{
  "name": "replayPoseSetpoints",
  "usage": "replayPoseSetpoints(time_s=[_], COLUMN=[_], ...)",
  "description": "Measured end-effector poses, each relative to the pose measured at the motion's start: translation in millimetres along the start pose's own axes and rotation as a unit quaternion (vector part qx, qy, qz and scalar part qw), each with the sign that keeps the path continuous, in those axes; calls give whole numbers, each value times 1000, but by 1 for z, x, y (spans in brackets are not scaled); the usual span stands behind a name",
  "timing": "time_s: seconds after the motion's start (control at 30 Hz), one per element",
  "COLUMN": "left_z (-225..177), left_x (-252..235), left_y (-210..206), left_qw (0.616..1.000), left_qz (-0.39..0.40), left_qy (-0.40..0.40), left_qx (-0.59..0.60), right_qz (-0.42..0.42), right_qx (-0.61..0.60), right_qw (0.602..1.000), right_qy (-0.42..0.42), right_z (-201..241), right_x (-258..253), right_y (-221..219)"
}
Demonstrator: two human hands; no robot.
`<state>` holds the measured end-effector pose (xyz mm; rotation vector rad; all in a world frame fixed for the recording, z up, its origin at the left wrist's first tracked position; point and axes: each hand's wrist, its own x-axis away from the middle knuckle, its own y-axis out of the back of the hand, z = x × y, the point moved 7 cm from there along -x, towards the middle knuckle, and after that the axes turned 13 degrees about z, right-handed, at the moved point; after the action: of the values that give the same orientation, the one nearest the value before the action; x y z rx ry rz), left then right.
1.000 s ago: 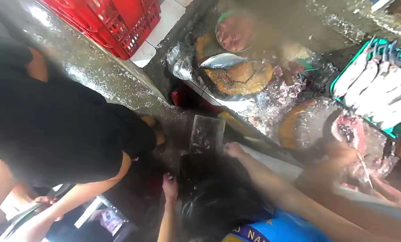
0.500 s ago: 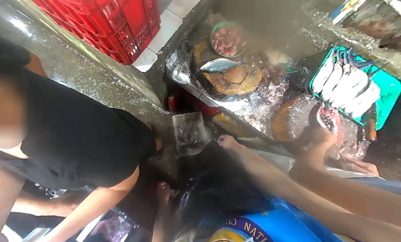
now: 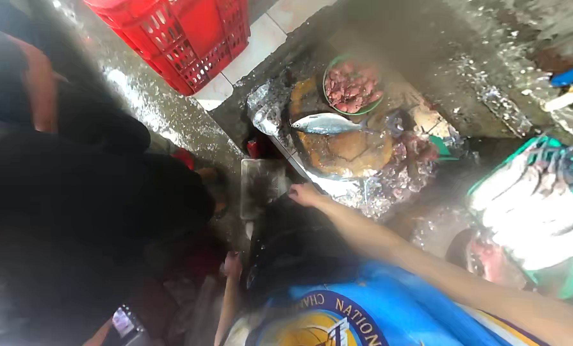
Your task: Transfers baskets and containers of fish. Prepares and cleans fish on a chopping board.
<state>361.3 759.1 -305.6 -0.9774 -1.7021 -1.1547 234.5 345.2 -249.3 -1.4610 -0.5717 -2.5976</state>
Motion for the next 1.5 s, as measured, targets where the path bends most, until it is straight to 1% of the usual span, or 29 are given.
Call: replayPoseSetpoints(time_s=[0.07, 0.17, 0.27, 0.37, 0.43, 0.6, 0.73, 0.87, 1.03, 1.17, 1.23, 1.37, 1.43, 1.5], left_z=[-28, -78, -123, -149, -158, -162, -158, -165, -174, -183, -182, -158, -137, -127], left_x=[11, 24, 35, 38, 37, 39, 42, 41, 31, 15, 10, 0, -6, -9], left_y=[-17, -27, -21, -13, -8, -1, -5, 2, 13, 25, 33, 47, 51, 56], left_qw=[999, 997, 996, 997, 998, 999, 997, 996, 996, 993, 991, 988, 985, 981], left_qz=[27, 46, 17, -5, -12, -17, 16, 34, 42, 52, 59, 72, 82, 97], left_qy=[10, -25, -66, -68, -60, -27, 6, 7, -48, -86, -101, -131, -146, -153], left_qx=[-26, -64, -56, -35, -24, -41, -69, -86, -65, -63, -59, -46, -40, -66], right_qz=[9, 8, 17, 45, 56, 65, 68, 70, 61, 20, 19, -6, -9, -9], right_qx=[-10, -25, -27, -21, -8, -13, -22, -28, -11, -20, -15, -6, -12, -25], right_qw=[999, 996, 993, 992, 990, 988, 989, 989, 990, 996, 998, 1000, 999, 998], right_qy=[42, 86, 117, 119, 130, 139, 130, 128, 126, 86, 58, 1, -31, -57], right_z=[8, 15, 18, 18, 17, 8, 11, 19, 20, 10, 6, -4, -5, -1], right_x=[-6, -7, -7, -8, -10, -15, -13, -10, 5, 17, 21, 17, 17, 14], right_y=[22, 43, 51, 51, 53, 59, 63, 55, 46, 49, 43, 17, -8, -32])
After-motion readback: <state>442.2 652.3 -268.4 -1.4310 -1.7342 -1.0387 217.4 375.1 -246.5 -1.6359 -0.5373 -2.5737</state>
